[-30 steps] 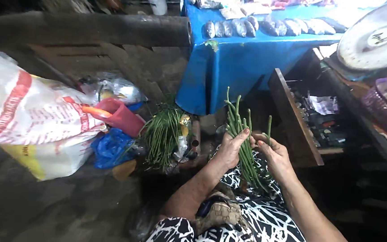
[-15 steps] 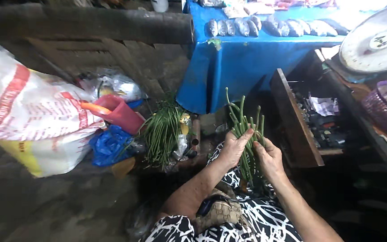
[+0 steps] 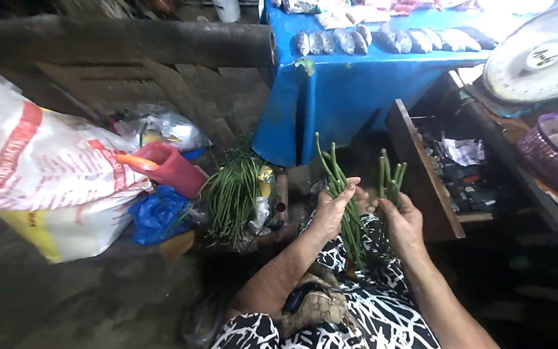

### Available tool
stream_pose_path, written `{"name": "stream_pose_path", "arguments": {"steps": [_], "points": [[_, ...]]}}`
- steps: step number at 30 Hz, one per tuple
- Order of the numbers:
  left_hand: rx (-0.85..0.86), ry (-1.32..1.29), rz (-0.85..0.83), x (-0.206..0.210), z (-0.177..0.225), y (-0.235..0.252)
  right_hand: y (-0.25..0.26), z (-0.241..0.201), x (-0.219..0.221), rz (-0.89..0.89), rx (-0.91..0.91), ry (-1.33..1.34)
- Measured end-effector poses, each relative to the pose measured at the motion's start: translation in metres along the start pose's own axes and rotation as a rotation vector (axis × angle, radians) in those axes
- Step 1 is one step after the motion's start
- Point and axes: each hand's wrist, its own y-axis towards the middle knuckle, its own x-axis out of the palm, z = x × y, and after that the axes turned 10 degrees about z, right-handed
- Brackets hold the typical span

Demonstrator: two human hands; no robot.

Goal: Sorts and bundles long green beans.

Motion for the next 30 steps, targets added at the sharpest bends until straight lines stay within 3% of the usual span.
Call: {"name": "stream_pose_path", "arguments": {"steps": [4, 7, 14, 18, 22, 26, 30], "points": [[-0.005, -0.023, -0.087, -0.005, -0.003, 0.001, 0.017, -0.014, -0.014, 0.081, 0.240, 0.252], [-0.033, 0.012, -0.165, -0.003, -0.002, -0.001, 0.018, -0.020, -0.014, 0.092, 0.324, 0.355], [-0.098, 0.258, -0.384, -0.001, 0.002, -0.004, 0.011, -0.025, -0.007, -0.037, 0.367, 0.255], [-0.137, 0.418, -0.409, 0.005, 0.005, -0.009, 0.003, -0.030, 0.000, -0.063, 0.447, 0.267], [-0.151, 0.502, -0.452, 0.005, 0.005, -0.010, 0.001, -0.026, 0.001, -0.124, 0.449, 0.344], [-0.143, 0.473, -0.477, 0.005, 0.004, -0.009, 0.003, -0.025, 0.003, -0.009, 0.397, 0.324], [-0.107, 0.538, -0.387, 0.004, 0.003, -0.008, 0.016, -0.028, -0.006, 0.144, 0.310, 0.384]]}}
